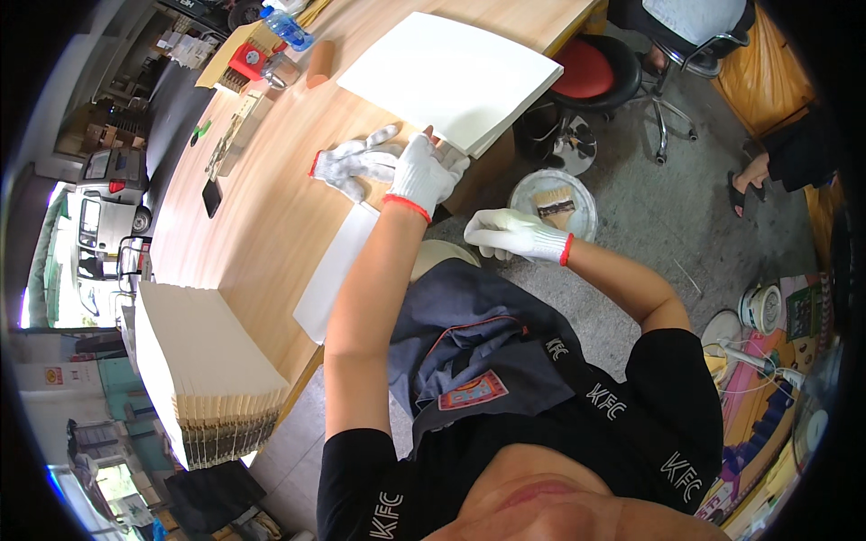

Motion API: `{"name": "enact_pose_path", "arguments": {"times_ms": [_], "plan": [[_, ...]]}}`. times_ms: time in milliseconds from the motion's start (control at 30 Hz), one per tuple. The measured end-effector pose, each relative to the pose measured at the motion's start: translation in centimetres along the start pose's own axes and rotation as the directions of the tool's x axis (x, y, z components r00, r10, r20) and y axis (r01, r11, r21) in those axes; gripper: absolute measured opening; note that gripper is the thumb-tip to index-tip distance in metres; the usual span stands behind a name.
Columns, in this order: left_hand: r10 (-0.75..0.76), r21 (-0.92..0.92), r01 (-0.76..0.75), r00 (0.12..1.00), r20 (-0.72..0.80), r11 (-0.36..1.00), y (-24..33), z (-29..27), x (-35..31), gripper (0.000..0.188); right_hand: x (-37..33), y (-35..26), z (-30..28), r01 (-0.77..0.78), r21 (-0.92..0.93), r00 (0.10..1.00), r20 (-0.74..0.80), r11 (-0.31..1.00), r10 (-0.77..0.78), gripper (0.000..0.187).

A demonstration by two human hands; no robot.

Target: The person applies adhesive to paper boards and stacks them into a neat pile.

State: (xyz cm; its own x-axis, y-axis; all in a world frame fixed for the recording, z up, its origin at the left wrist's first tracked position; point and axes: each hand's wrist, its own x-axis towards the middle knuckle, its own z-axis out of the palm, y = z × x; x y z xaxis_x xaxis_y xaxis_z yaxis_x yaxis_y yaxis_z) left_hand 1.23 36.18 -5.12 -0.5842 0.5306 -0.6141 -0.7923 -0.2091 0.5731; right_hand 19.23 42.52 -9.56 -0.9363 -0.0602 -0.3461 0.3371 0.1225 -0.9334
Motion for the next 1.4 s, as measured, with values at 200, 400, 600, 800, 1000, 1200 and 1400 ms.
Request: {"name": "enact_pose_path", "arguments": {"times_ms": [200, 400, 600, 800, 1000, 1200, 1400], "plan": [[0.111, 0.202, -0.072, 0.976, -0.188, 0.977, 1.1, 1.4, 1.4, 0.024, 1.2, -0.2, -1.8, 0.251, 0.071, 0.947, -0.225, 0.965, -0.230, 0.033], [-0.007, 0.028, 0.012, 0.988, -0.156, 1.000, 3.1, 1.7, 3.0, 0.013, 3.5, -0.8, -5.5, 0.431, -0.541, 0.588, -0.439, 0.722, -0.679, 0.042], [0.013, 0.019, -0.013, 1.000, -0.023, 1.000, 3.7, 0.6, 4.3, 0.017, 4.8, -0.2, -12.9, -0.095, -0.763, 0.710, -0.502, 0.639, -0.494, 0.046], [0.028, -0.005, -0.027, 0.993, 0.113, 1.000, 5.9, 0.3, 5.0, 0.018, 5.0, 0.4, -23.2, 0.189, -0.065, 0.712, -0.678, 0.980, -0.182, 0.026], [0.095, 0.305, -0.155, 0.975, 0.201, 0.940, 11.8, -3.5, 2.1, 0.027, 4.8, -3.5, -25.3, 0.000, 0.649, 0.926, -0.287, 0.761, 0.244, 0.042], [0.448, 0.596, -0.497, 0.860, 0.243, 0.631, 15.0, -12.8, -7.5, 0.035, 9.1, -6.1, -16.2, 0.117, 0.286, 0.983, -0.170, 0.951, -0.070, 0.048], [0.656, 0.352, -0.624, 0.754, 0.038, 0.697, 14.9, -23.9, -17.2, 0.055, 17.8, -10.6, -4.1, 0.378, 0.021, 0.921, 0.087, 0.925, -0.379, 0.045]]}}
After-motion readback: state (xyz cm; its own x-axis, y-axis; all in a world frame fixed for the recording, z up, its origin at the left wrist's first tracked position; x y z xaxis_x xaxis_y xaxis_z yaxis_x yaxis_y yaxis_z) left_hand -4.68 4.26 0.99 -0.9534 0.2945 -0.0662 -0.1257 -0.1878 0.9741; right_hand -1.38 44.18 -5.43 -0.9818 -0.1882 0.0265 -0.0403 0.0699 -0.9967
